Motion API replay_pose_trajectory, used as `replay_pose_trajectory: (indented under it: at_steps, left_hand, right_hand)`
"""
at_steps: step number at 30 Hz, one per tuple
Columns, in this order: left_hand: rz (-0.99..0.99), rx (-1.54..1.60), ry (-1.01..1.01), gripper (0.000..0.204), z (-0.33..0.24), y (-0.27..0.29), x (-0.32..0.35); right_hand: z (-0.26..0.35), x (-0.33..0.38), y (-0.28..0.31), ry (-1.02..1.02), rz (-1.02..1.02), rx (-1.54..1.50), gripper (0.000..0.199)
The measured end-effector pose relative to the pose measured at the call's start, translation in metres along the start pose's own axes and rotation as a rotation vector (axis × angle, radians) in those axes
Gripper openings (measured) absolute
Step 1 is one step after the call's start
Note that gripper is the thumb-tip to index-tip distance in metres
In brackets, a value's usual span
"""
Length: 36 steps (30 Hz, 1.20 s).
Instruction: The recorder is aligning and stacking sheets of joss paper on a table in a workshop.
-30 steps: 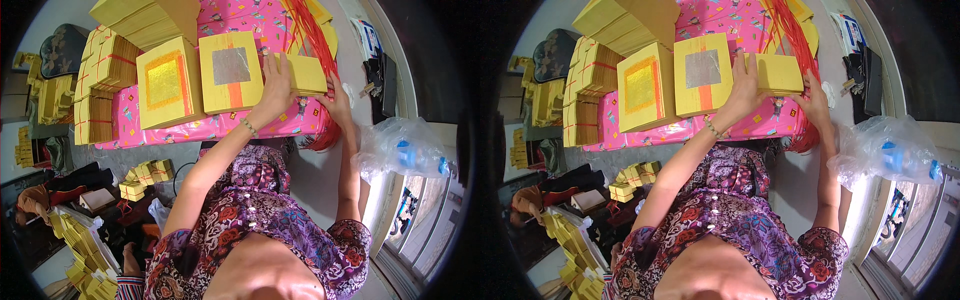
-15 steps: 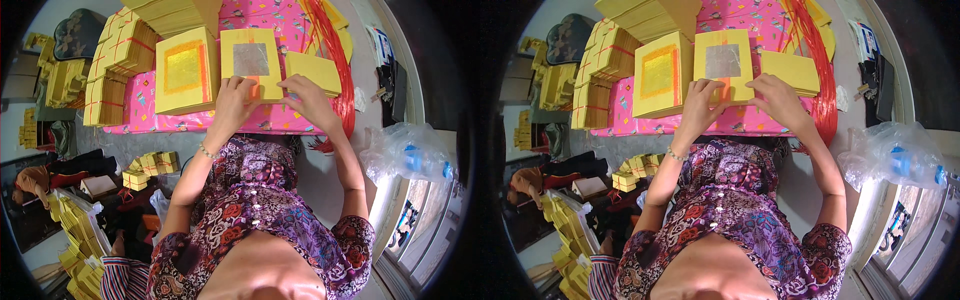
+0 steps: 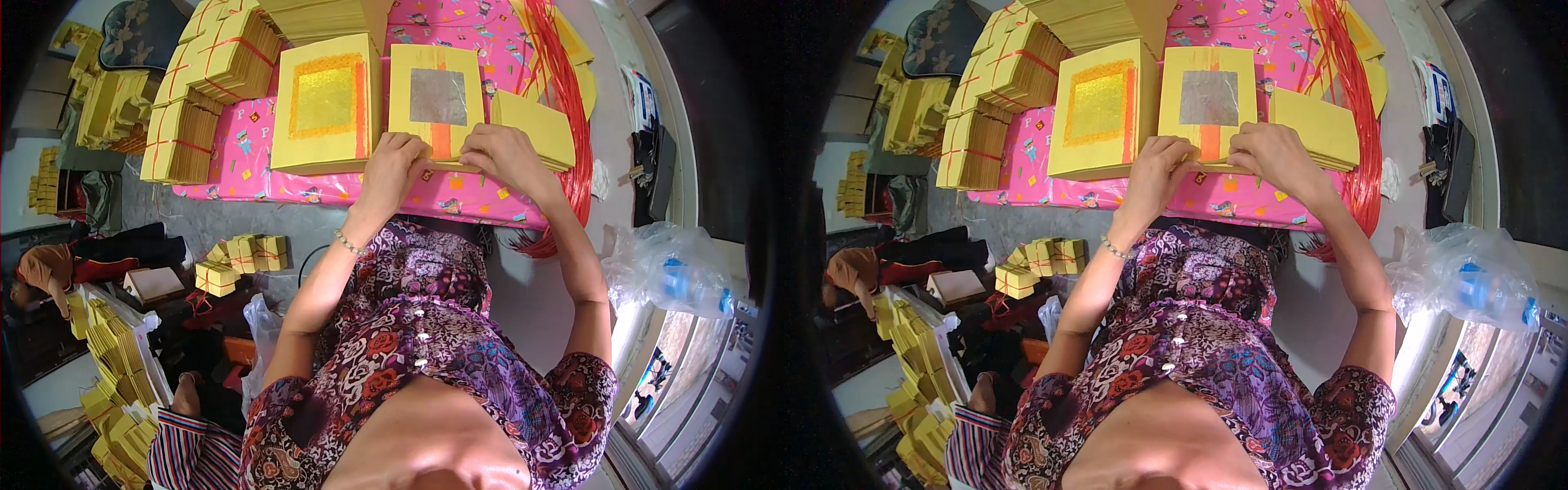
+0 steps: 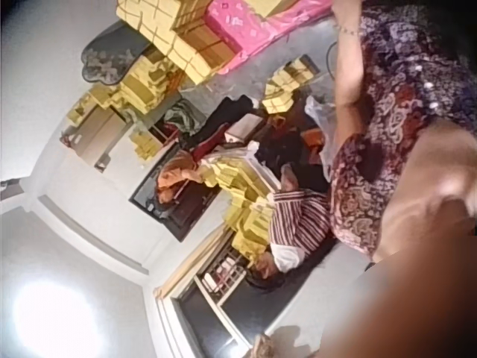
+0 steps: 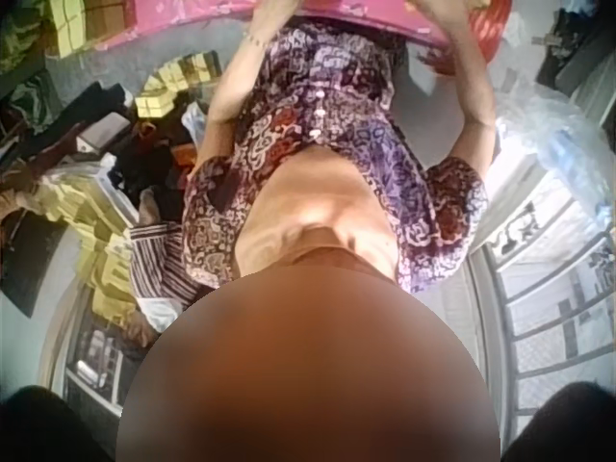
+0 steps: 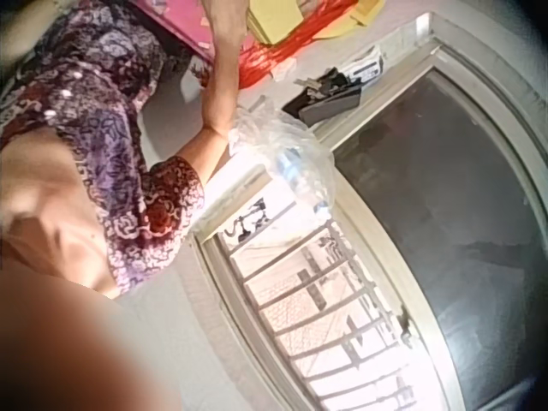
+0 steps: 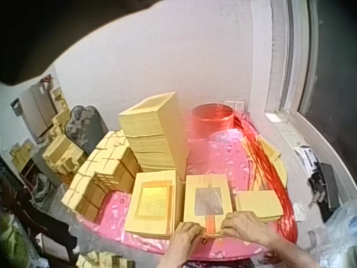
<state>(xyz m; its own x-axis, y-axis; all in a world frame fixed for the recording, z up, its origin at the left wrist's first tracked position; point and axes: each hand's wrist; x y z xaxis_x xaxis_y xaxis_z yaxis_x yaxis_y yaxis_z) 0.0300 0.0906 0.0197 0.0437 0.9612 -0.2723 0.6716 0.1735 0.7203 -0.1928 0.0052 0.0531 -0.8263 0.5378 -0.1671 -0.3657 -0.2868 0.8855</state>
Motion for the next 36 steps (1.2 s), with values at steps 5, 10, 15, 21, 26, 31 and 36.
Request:
replay_pose_trajectory:
  at_steps: [5,10,15,21,26,31,36]
  left_hand:
    - [-0.062,0.037,-0.022,0.010,0.002,-0.006,0.002]
    - [-0.076,0.022,-0.020,0.010,0.004,-0.008,0.000]
    - [-0.069,0.013,-0.018,0.011,0.004,-0.008,-0.004]
    - [-0.132,-0.042,-0.026,0.008,0.001,-0.014,-0.005]
    - [-0.134,-0.132,-0.027,0.006,-0.002,-0.016,-0.007]
    - [-0.083,-0.177,-0.004,0.015,-0.008,-0.012,-0.014]
    - [-0.334,-0.225,-0.159,0.048,-0.029,0.002,-0.024]
  right_hand:
    - [0.002,-0.002,0.004,-0.047,0.035,0.005,0.020]
    - [-0.003,-0.003,0.002,-0.065,0.021,-0.023,0.020]
    - [-0.005,-0.004,0.002,-0.083,0.009,-0.002,0.018]
    - [-0.004,-0.001,-0.004,-0.055,-0.023,0.081,0.019]
    - [0.010,0.004,-0.010,0.108,-0.139,0.195,0.023]
    - [-0.005,-0.006,-0.004,0.070,-0.125,0.182,0.020]
    - [-0.038,-0.036,0.026,-0.068,-0.021,-0.059,0.024]
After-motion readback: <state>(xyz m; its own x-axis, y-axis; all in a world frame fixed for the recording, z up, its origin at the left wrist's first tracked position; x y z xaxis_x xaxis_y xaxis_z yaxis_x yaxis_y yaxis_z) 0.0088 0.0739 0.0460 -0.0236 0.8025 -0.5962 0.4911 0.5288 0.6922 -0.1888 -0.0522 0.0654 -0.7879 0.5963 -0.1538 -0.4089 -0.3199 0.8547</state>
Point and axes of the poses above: each hand's wrist, its own x-axis away from the middle knuckle, its own y-axis out of the back of the hand, z = x × y, and after that the axes turned 6 degrees about y, right-handed
